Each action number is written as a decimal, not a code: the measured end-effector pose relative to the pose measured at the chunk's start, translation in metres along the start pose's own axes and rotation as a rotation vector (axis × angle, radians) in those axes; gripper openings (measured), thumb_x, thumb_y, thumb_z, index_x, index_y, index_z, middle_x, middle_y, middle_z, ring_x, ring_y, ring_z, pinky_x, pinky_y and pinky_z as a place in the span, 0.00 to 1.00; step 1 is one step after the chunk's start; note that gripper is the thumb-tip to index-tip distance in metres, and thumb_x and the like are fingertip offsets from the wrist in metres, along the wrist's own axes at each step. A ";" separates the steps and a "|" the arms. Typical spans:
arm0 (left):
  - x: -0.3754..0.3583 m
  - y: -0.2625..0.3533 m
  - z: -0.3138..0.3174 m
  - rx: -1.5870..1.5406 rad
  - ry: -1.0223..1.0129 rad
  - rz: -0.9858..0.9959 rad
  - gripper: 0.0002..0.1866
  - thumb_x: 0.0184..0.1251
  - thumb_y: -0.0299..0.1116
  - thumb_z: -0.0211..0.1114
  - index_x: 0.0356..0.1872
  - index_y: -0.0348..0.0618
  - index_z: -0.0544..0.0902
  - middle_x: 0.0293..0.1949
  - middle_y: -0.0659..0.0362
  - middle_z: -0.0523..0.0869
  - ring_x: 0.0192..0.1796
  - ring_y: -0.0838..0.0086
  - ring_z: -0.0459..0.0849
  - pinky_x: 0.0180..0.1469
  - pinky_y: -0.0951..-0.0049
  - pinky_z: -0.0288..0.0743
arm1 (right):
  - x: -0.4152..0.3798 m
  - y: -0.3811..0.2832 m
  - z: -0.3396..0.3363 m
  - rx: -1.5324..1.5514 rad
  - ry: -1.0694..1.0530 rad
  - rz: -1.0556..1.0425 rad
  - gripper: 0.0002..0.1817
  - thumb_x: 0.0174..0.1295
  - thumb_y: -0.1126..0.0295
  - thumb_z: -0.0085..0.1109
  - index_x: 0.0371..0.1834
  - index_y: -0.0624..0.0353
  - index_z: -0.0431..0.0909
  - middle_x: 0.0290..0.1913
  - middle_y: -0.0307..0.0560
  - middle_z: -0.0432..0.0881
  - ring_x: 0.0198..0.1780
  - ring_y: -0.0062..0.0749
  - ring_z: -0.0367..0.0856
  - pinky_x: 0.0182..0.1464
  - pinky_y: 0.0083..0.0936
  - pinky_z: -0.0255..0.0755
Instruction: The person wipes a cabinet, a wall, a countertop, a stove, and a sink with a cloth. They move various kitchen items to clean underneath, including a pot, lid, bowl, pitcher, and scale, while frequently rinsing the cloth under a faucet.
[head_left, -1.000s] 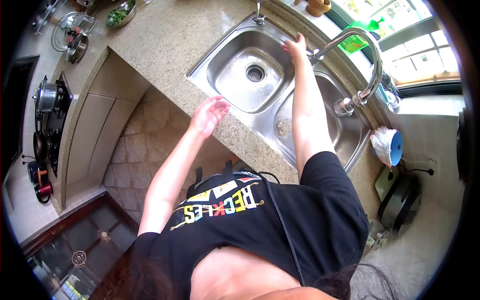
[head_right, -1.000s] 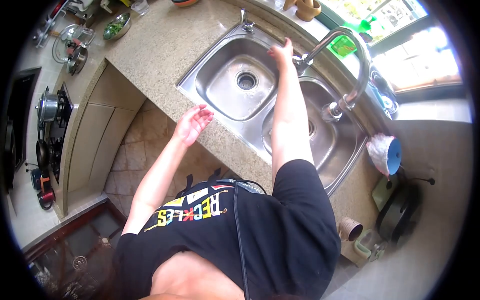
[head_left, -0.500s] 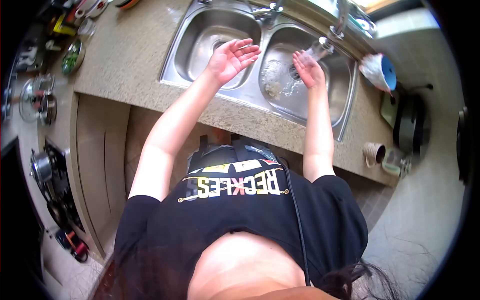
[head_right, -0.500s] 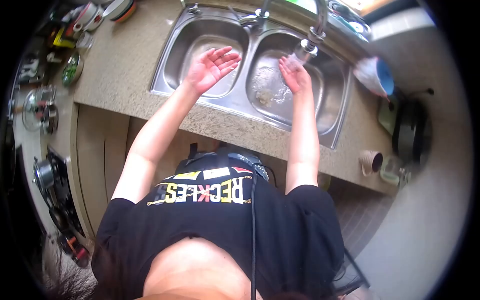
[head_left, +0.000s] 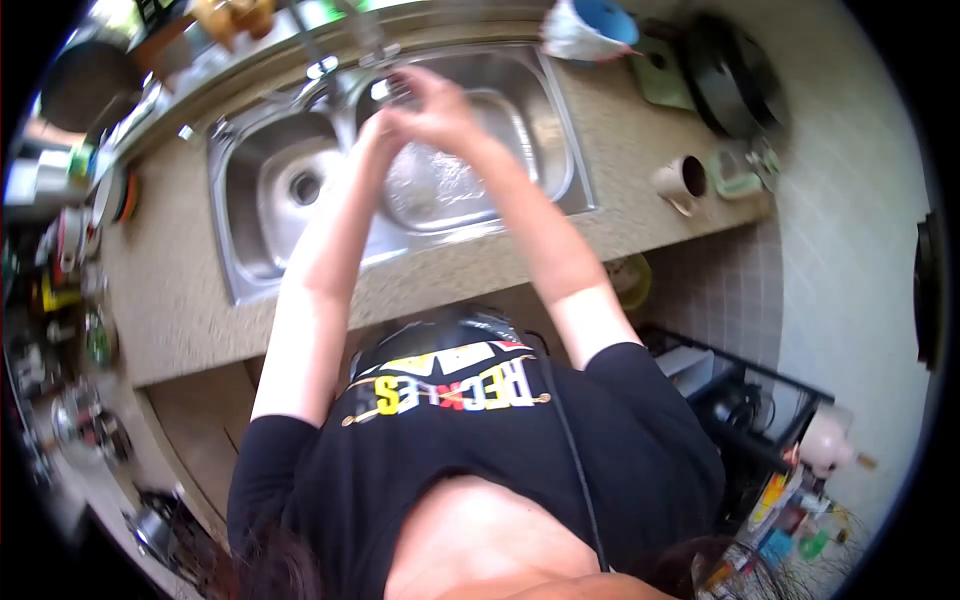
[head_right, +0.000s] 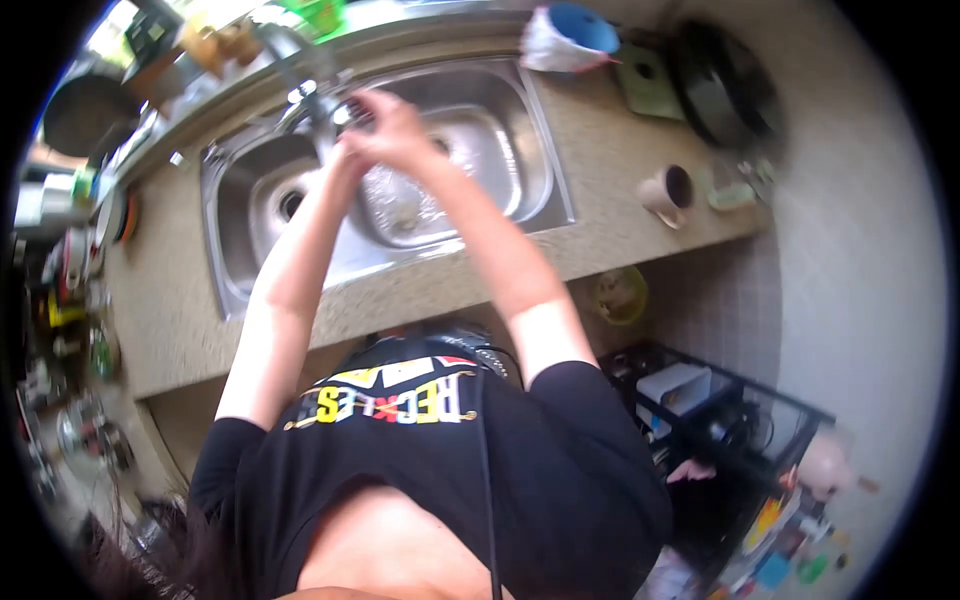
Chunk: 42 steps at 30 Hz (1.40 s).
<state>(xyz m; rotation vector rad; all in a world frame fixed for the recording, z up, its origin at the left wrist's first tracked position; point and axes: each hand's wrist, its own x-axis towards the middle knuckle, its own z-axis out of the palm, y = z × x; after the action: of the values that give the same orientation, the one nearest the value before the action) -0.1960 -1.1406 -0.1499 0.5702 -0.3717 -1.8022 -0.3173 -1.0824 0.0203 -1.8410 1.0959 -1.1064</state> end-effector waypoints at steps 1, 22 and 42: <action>0.021 -0.025 -0.008 -0.612 -0.288 0.239 0.18 0.59 0.33 0.63 0.50 0.42 0.73 0.45 0.55 0.77 0.47 0.67 0.78 0.52 0.65 0.76 | -0.003 -0.001 0.004 -0.066 0.033 -0.031 0.32 0.48 0.62 0.69 0.57 0.64 0.71 0.53 0.54 0.78 0.53 0.38 0.78 0.56 0.29 0.70; -0.050 0.085 -0.002 0.616 0.584 -0.142 0.28 0.61 0.32 0.63 0.62 0.41 0.66 0.61 0.47 0.68 0.62 0.43 0.66 0.50 0.43 0.73 | 0.015 0.127 0.062 1.137 -0.285 0.961 0.18 0.68 0.63 0.44 0.51 0.66 0.72 0.48 0.55 0.78 0.50 0.43 0.77 0.52 0.39 0.73; -0.046 0.151 -0.069 0.620 0.789 -0.118 0.21 0.64 0.31 0.58 0.59 0.44 0.70 0.55 0.48 0.76 0.61 0.54 0.72 0.59 0.56 0.66 | -0.114 0.309 0.143 -0.731 -0.809 0.124 0.19 0.49 0.58 0.62 0.42 0.57 0.81 0.44 0.58 0.81 0.46 0.46 0.81 0.50 0.35 0.73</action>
<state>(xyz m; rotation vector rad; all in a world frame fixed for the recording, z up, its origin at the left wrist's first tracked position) -0.0258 -1.1392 -0.1195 1.6896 -0.3406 -1.4026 -0.3104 -1.0762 -0.3387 -2.3807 1.1351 0.2101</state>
